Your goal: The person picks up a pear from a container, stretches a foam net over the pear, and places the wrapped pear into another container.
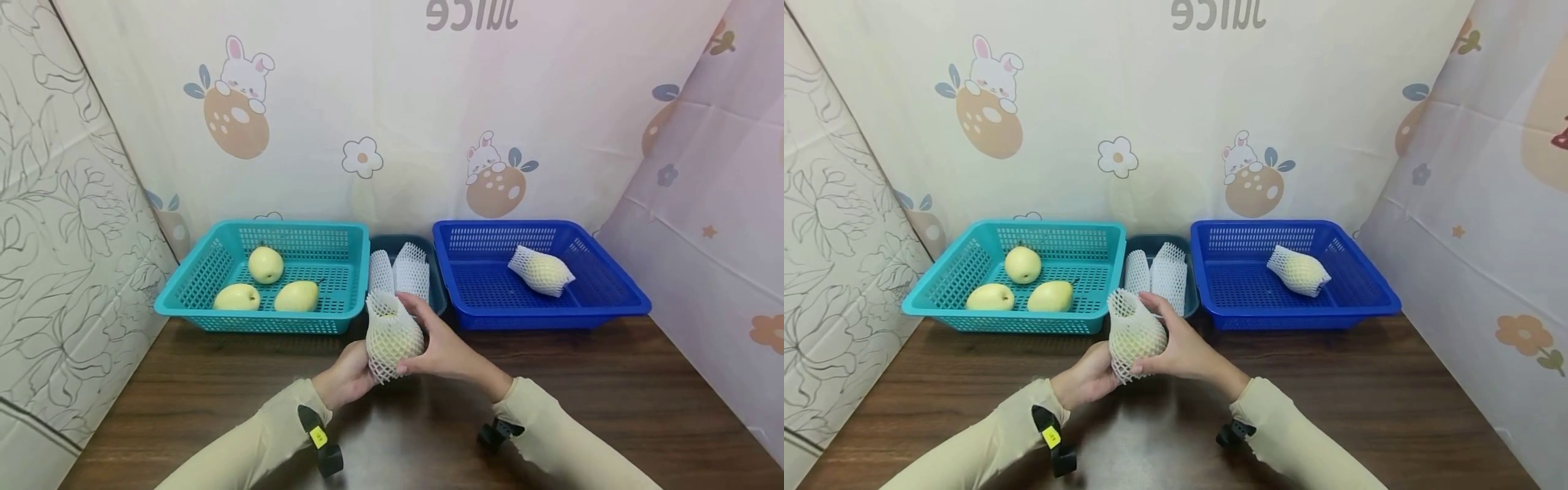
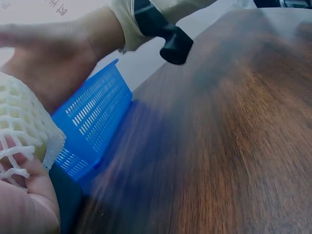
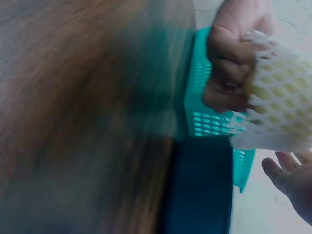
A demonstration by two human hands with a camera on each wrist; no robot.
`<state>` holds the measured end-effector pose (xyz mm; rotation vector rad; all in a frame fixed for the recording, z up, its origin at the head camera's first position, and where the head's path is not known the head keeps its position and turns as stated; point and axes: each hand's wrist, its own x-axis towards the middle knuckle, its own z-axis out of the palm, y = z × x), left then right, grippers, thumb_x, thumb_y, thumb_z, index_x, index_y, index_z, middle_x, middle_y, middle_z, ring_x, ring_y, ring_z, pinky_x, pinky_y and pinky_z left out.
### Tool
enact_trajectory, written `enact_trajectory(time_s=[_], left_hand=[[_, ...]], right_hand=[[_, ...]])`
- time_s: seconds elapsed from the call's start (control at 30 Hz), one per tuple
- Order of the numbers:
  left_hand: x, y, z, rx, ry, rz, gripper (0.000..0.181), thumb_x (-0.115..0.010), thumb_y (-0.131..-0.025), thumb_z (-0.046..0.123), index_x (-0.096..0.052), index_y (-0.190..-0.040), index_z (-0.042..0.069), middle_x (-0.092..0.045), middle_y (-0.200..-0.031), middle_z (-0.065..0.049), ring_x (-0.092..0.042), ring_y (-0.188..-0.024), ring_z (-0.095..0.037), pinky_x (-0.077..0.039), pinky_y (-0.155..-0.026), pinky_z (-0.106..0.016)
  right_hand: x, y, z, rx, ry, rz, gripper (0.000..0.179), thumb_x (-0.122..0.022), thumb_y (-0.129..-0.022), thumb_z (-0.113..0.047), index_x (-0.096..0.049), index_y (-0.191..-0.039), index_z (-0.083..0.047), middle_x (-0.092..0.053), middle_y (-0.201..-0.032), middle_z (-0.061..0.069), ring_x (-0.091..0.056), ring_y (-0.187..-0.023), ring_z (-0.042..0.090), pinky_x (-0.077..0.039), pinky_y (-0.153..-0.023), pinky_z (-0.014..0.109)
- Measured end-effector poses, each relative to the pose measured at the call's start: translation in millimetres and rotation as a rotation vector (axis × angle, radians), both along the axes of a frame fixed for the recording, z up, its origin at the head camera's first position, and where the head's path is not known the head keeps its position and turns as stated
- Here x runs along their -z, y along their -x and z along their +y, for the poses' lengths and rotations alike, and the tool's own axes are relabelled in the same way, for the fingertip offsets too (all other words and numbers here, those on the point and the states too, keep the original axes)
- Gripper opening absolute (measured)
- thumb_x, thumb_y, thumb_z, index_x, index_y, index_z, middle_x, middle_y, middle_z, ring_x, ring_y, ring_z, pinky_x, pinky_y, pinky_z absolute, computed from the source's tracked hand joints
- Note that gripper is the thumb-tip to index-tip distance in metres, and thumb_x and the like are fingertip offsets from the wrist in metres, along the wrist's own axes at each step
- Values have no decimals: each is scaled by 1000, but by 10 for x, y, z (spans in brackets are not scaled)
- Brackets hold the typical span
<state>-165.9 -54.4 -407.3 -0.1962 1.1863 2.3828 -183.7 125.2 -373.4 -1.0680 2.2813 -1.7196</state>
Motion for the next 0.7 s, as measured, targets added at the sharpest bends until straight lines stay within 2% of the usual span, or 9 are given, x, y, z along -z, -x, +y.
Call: enact_trajectory(time_s=[0.07, 0.13, 0.23, 0.33, 0.53, 0.7], left_hand=[[-15, -13, -3, 15, 2, -2, 40, -40, -101, 11, -40, -138, -4, -61, -116, -9, -57, -102, -15, -46, -90, -33], [-29, -27, -3, 26, 11, -2, 41, -40, -102, 14, -40, -140, -2, -60, -119, -9, -57, -102, -15, -46, -89, -33], [-35, -50, 1, 36, 15, -13, 42, -40, -102, 16, -40, -141, 0, -60, -121, -10, -56, -103, -14, -46, -89, -32], [-23, -71, 14, 43, 10, -25, 42, -41, -102, 17, -40, -141, 1, -59, -123, -10, -57, -103, -14, -46, -90, -32], [0, -71, 36, 51, 8, -24, 43, -40, -103, 22, -40, -142, 3, -58, -127, -10, -56, -105, -15, -45, -92, -33], [-42, -56, 28, 61, 78, -14, 42, -40, -103, 27, -44, -139, 6, -62, -119, -6, -59, -98, -13, -49, -82, -32]], right_hand=[[48, -5, -27, 11, -23, 3, 110, -89, -61, -42, -26, -147, -13, -41, -141, 8, -43, -121, 25, -36, -100, 38], [98, -17, -48, 38, -29, 17, 112, -93, -57, -31, -27, -146, -13, -45, -137, 8, -46, -117, 24, -37, -98, 34], [163, -45, -64, 93, -48, 52, 110, -94, -55, -17, -29, -145, -12, -50, -131, 7, -51, -110, 21, -42, -94, 32], [183, -89, -74, 141, -61, 97, 105, -92, -56, -11, -33, -142, -8, -55, -124, 9, -55, -102, 21, -45, -88, 32], [-42, -221, -132, 154, -28, 204, 91, -87, -55, -5, -39, -132, 4, -58, -115, 16, -56, -95, 20, -47, -83, 31], [-117, -225, -134, 145, -8, 252, 90, -87, -54, -3, -39, -130, 7, -58, -115, 19, -56, -96, 20, -46, -84, 29]])
